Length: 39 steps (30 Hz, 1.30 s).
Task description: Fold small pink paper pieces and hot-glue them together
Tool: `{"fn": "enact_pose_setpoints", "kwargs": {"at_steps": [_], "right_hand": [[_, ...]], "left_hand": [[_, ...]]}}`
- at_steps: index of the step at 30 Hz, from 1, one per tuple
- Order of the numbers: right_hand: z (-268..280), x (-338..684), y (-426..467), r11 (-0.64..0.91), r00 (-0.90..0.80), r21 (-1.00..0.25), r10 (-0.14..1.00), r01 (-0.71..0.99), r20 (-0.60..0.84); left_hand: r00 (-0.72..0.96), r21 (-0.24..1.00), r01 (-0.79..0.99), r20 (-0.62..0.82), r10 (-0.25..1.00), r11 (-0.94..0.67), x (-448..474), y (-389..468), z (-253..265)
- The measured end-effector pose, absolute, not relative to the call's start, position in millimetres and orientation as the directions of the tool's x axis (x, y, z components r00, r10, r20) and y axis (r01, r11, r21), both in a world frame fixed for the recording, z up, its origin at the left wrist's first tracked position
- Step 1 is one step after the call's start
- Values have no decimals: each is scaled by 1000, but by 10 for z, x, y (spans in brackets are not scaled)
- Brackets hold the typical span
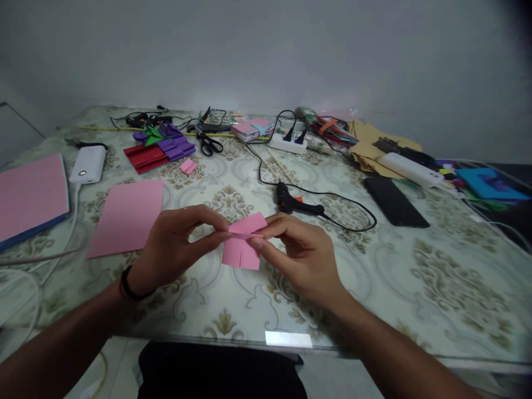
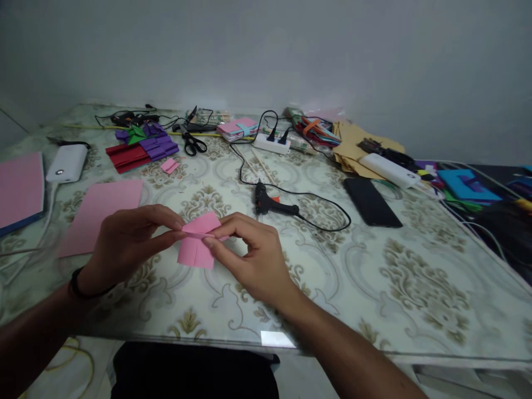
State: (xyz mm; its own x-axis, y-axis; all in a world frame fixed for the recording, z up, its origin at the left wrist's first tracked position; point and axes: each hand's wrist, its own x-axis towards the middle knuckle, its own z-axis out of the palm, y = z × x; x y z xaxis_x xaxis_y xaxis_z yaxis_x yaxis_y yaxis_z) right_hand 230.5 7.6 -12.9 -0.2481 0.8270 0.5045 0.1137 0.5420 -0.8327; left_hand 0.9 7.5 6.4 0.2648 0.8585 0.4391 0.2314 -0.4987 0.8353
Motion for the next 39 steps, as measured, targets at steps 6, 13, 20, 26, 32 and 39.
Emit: {"fn": "enact_pose_setpoints", "kwargs": {"at_steps": [6, 13, 20, 26, 32, 39], "right_hand": [[-132, 2300, 58, 518, -260, -851, 837, 91, 482], [-145, 2297, 68, 425, -246, -903, 883, 61, 399], [-153, 2311, 86, 383, -282, -921, 894, 70, 350], [-160, 2302, 64, 421, -330, -898, 872, 126, 362], [-174, 2266, 69, 356, -278, -934, 901, 32, 333], [-83, 2310, 66, 461, -466, -860, 824, 218, 323]], "left_hand": [[262, 904, 110, 375, 889, -414, 29, 54, 74], [201, 941, 121, 288, 936, -316, 0, 80, 97], [394, 952, 242, 80, 916, -187, -1, 98, 151], [388, 912, 341, 83, 918, -227, 57, 87, 78], [332, 900, 350, 140, 933, -260, 74, 64, 69], [294, 911, 292, 205, 933, -292, 62, 68, 93]]}}
